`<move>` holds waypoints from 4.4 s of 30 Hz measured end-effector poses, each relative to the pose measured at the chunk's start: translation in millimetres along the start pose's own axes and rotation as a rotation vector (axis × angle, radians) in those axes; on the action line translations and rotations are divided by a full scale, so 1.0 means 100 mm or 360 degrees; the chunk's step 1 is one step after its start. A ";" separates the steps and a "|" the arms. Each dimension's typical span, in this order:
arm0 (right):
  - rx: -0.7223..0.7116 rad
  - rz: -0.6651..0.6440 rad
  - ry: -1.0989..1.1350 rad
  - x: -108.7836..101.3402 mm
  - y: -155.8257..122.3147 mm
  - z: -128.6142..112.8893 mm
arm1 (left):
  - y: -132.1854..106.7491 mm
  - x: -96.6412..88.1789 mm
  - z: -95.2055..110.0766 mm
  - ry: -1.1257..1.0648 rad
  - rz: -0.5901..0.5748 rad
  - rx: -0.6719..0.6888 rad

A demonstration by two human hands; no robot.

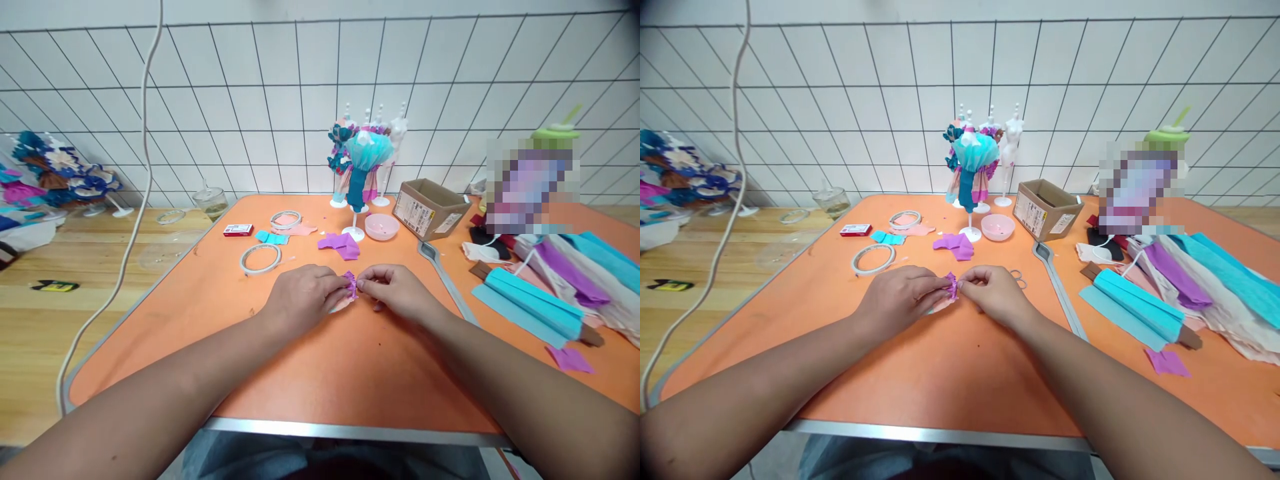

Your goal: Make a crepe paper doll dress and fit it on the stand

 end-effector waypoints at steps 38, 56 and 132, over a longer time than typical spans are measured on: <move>-0.0142 -0.0141 -0.0173 0.07 -0.08 -0.07 | 0.00 0.22 -0.25 -0.2083 -0.0631 -0.0846; -0.0241 -0.0050 -0.0368 0.08 -0.10 -0.13 | 0.02 0.20 -0.34 -0.1269 -0.0330 -0.0744; -0.0406 0.0104 -0.0198 0.04 -0.13 -0.19 | 0.02 0.23 -0.30 -0.1420 -0.0475 -0.0720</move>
Point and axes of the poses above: each hand's wrist, its own y-axis towards the middle knuckle, its own x-axis out of the palm, z = x × y, the point moved 6 cm from there along y, towards the middle knuckle, and after that the axes turned 1 degree about -y, right-handed, at the moved point
